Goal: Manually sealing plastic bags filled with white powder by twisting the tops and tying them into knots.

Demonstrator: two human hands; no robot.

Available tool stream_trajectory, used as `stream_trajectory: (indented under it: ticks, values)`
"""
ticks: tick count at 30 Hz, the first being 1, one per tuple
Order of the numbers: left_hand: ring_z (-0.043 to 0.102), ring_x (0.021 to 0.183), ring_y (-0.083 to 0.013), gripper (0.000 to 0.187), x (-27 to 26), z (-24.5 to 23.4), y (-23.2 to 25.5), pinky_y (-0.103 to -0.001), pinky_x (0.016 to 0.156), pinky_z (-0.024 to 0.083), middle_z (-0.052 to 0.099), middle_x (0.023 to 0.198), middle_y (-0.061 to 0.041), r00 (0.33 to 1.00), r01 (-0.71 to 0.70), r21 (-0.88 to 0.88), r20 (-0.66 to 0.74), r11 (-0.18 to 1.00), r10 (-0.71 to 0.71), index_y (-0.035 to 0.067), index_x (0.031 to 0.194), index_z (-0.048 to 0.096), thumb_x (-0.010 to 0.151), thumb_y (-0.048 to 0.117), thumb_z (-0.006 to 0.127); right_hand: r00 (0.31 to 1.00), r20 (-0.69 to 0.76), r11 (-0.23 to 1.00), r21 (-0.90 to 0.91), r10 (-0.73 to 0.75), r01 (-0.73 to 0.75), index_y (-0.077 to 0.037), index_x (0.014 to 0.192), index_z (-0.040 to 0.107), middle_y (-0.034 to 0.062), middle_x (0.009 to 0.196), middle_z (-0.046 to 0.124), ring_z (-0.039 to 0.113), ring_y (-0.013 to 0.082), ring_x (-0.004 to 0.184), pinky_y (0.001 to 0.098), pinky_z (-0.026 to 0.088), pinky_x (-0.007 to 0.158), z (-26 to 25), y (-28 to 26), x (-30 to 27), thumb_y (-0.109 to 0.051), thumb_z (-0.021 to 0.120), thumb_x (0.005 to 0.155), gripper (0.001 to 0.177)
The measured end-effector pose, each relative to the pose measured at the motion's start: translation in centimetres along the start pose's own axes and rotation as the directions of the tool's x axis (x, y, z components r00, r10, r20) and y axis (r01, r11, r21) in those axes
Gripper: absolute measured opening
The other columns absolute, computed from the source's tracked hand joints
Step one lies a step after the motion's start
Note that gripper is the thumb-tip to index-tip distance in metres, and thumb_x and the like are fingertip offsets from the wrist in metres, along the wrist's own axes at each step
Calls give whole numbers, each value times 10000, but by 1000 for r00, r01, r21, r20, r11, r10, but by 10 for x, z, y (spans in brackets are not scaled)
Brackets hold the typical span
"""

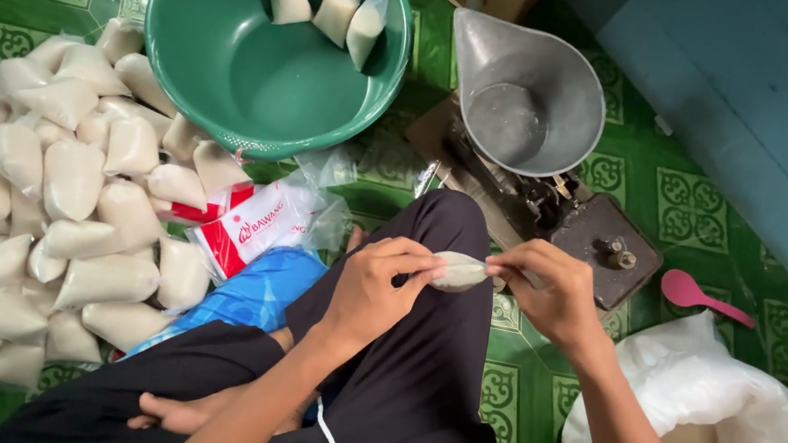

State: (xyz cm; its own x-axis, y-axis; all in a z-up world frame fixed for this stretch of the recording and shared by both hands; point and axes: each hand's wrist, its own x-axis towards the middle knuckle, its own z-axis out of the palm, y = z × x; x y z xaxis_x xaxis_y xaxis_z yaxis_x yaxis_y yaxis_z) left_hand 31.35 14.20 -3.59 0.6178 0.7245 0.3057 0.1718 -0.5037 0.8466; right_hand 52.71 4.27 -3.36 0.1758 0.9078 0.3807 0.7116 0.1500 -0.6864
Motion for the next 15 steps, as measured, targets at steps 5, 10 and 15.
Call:
stream_trajectory:
  ticks: [5,10,15]
  values:
    - [690,822,-268,182,18,-18,12,-402,745,544,714,897,-14,994,-48,123,101,991,36,119,939,755,771,183,788,991,-50,981,-155,-123,114,-169,849,760,-43,790,710,658,147,661,260,551,634,9,0,-4,-73,792,796,115]
    - [616,974,-351,787,46,9,10,-473,778,502,619,1049,-113,895,-308,416,432,856,112,78,1261,574,611,474,778,985,-91,978,-158,-150,134,-111,831,720,1,818,698,650,213,690,318,536,638,13,-7,1,-37,777,797,99]
    - [648,651,-340,336,67,80,-38,-451,586,520,635,744,-101,757,-169,619,579,767,-301,85,866,639,586,256,712,982,-93,973,-179,-163,145,-141,824,740,-9,857,711,640,201,679,337,527,627,11,-6,0,-19,793,760,147]
